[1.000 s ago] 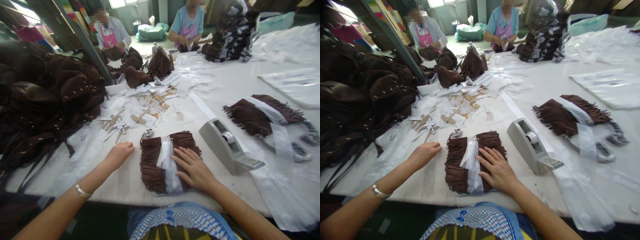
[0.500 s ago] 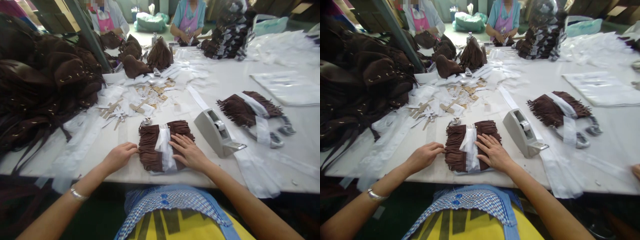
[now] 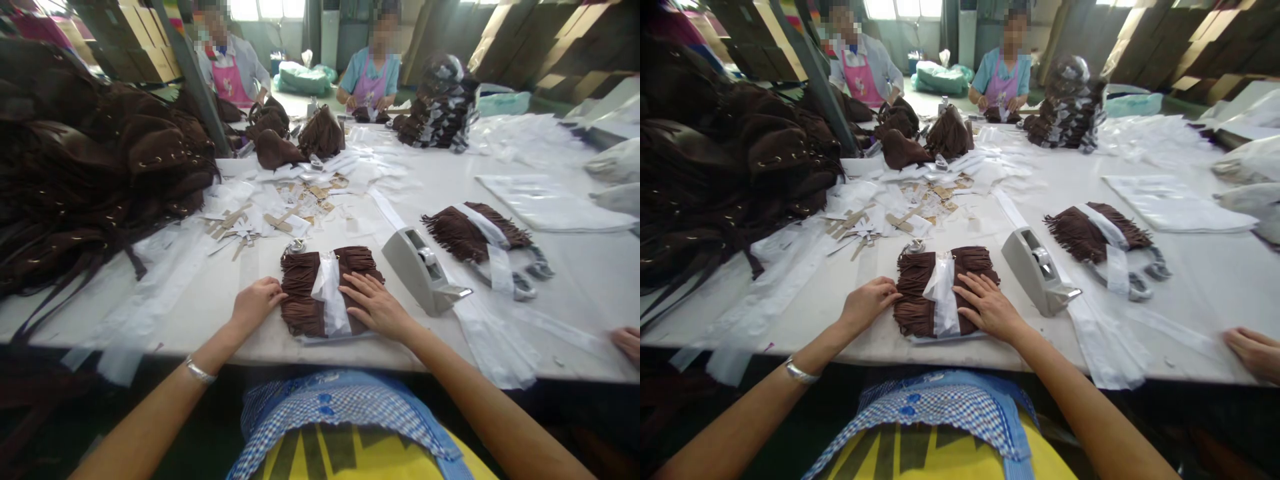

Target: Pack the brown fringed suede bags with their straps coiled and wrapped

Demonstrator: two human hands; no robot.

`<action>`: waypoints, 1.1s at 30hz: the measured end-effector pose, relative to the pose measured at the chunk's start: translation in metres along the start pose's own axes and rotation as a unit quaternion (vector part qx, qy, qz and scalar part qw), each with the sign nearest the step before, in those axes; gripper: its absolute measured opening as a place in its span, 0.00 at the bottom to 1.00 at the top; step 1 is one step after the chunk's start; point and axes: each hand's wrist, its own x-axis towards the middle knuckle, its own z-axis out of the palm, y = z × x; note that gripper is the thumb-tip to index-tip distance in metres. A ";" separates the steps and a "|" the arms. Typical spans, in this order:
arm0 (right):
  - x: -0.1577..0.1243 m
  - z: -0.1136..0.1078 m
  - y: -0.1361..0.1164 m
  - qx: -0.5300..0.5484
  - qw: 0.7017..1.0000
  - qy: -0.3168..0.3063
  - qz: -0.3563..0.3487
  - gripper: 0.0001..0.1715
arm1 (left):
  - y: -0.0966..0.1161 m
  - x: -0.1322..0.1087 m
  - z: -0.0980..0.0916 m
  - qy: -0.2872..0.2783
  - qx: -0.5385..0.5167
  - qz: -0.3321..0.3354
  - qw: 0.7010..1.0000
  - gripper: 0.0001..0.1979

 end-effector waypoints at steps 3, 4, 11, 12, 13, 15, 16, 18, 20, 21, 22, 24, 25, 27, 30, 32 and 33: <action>0.000 0.001 0.000 -0.003 1.000 0.005 0.000 0.28 | 0.002 -0.003 -0.001 -0.003 0.015 -0.003 1.000 0.11; 0.000 0.001 0.000 -0.004 1.000 0.004 0.000 0.28 | 0.004 -0.004 -0.001 -0.004 0.023 -0.005 1.000 0.10; 0.000 0.001 -0.001 -0.012 1.000 0.002 -0.001 0.27 | 0.010 -0.003 -0.011 -0.004 0.087 -0.024 0.996 0.11; 0.000 0.001 -0.001 -0.014 1.000 0.002 -0.002 0.27 | 0.007 -0.002 -0.015 -0.005 0.091 -0.025 0.996 0.12; 0.000 0.001 -0.001 -0.015 1.000 0.003 -0.003 0.27 | 0.005 0.000 -0.019 -0.007 0.091 -0.023 0.996 0.12; 0.000 0.001 -0.001 -0.018 1.000 0.005 -0.004 0.27 | 0.002 0.005 -0.029 -0.012 0.082 -0.006 0.997 0.10; 0.000 0.001 -0.001 -0.017 1.000 0.007 -0.005 0.27 | 0.003 0.008 -0.032 -0.011 0.073 0.009 0.997 0.08; 0.000 0.001 -0.001 -0.016 1.000 0.009 -0.006 0.27 | 0.010 0.015 -0.036 -0.005 0.053 0.047 0.998 0.07; 0.000 0.001 -0.001 -0.015 1.000 0.010 -0.009 0.27 | 0.022 0.023 -0.033 -0.011 0.023 0.117 0.993 0.10; 0.000 0.001 -0.001 -0.014 1.000 0.011 -0.009 0.27 | 0.028 0.027 -0.029 -0.025 0.009 0.167 0.986 0.11; 0.000 0.001 0.000 -0.013 1.000 0.012 -0.010 0.27 | 0.031 0.030 -0.025 -0.043 -0.002 0.216 0.975 0.11; 0.000 0.001 0.001 -0.009 1.000 0.013 -0.011 0.27 | 0.029 0.034 -0.017 -0.080 -0.009 0.289 0.954 0.12; 0.000 0.002 0.001 -0.007 1.000 0.014 -0.011 0.28 | 0.023 0.035 -0.015 -0.094 -0.005 0.304 0.948 0.13; -0.001 0.002 0.002 -0.006 1.000 0.014 -0.012 0.27 | 0.002 0.033 -0.017 -0.112 0.010 0.302 0.947 0.14; -0.002 0.004 0.004 -0.006 1.000 0.016 -0.011 0.27 | -0.038 0.025 -0.032 -0.134 0.034 0.286 0.948 0.13; -0.002 0.005 0.004 -0.004 1.000 0.017 -0.010 0.27 | -0.052 0.020 -0.045 -0.132 0.049 0.258 0.956 0.15; -0.001 0.005 0.004 -0.003 1.000 0.017 -0.009 0.27 | -0.052 0.019 -0.050 -0.124 0.056 0.240 0.961 0.15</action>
